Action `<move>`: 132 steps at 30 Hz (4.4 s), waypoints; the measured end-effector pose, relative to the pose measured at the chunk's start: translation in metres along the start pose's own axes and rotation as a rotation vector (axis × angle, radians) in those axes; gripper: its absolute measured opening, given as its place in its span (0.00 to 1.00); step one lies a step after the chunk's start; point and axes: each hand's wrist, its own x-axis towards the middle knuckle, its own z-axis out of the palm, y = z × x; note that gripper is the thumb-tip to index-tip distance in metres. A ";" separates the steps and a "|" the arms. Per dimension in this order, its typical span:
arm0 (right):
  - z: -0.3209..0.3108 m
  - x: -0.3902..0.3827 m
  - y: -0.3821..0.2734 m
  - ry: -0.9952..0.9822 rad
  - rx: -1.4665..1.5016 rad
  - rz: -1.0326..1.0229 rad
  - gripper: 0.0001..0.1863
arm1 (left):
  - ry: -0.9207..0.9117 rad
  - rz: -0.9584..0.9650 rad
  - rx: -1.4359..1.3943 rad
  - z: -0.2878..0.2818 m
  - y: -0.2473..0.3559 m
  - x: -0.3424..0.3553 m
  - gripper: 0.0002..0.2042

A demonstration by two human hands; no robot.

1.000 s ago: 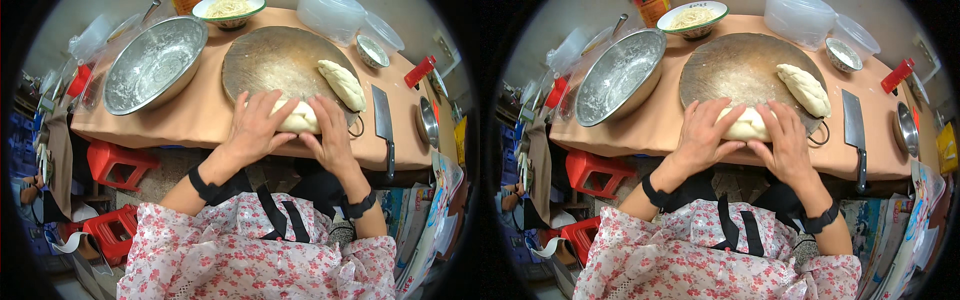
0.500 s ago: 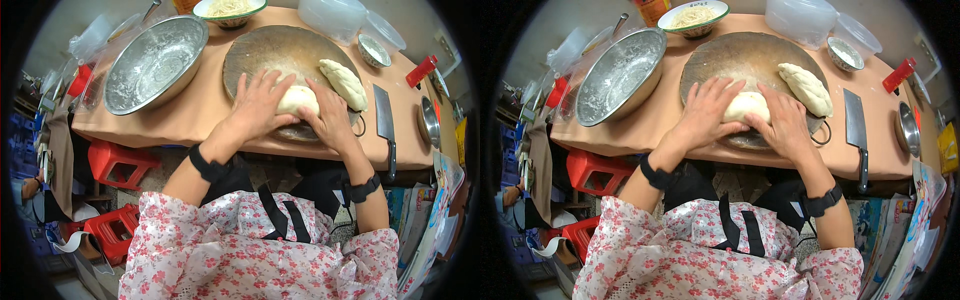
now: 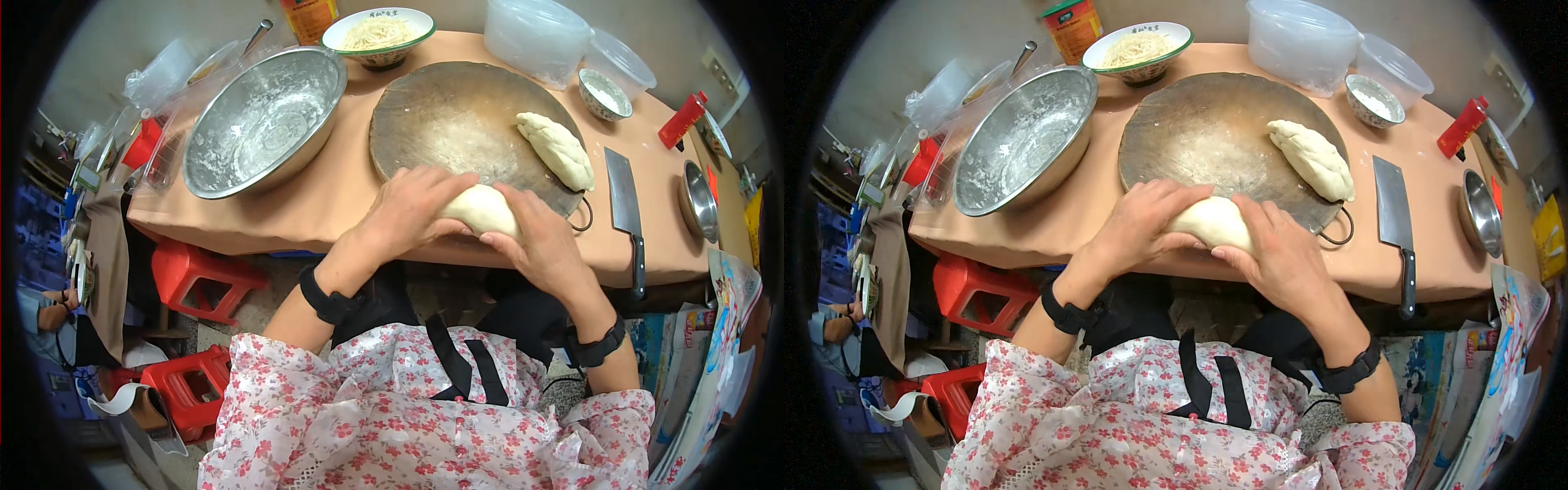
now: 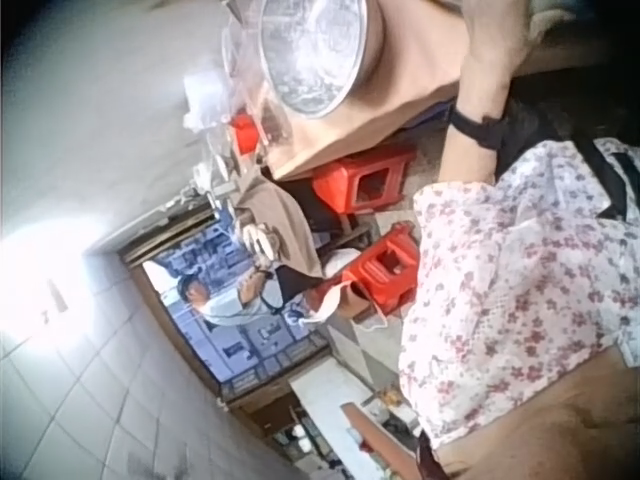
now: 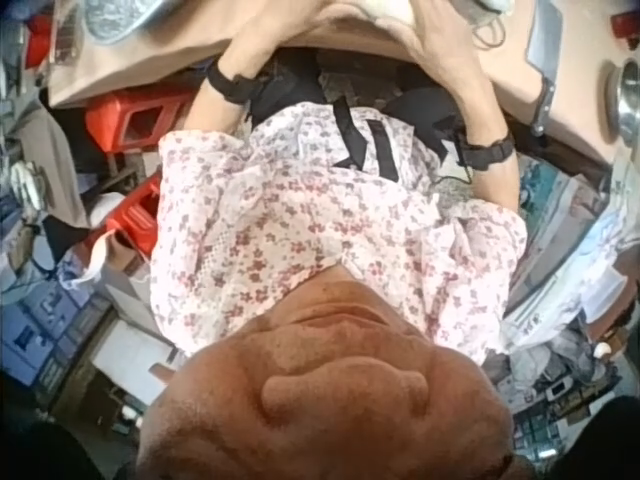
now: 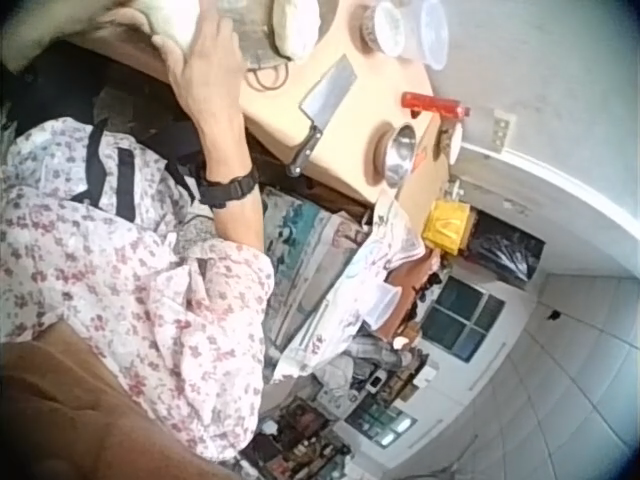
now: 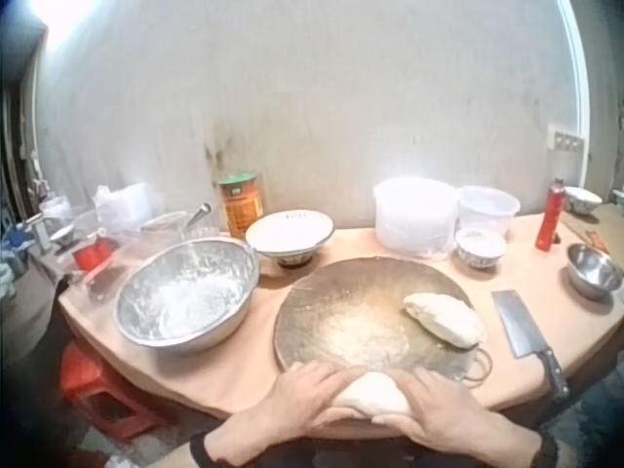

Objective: Kneading and shaping dough on a wooden board.

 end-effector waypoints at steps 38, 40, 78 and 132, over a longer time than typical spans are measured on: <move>0.019 -0.030 -0.003 0.107 -0.263 -0.159 0.39 | -0.146 -0.054 0.317 0.008 0.045 -0.024 0.50; 0.019 -0.025 0.000 0.106 -0.278 -0.163 0.39 | -0.173 -0.043 0.361 0.004 0.041 -0.020 0.51; -0.007 0.053 0.111 0.204 -0.265 0.137 0.30 | 0.040 -0.383 0.216 -0.018 -0.066 0.062 0.32; -0.001 0.109 0.048 -0.195 -0.141 0.140 0.31 | 0.329 -0.219 -0.128 0.045 -0.002 0.020 0.43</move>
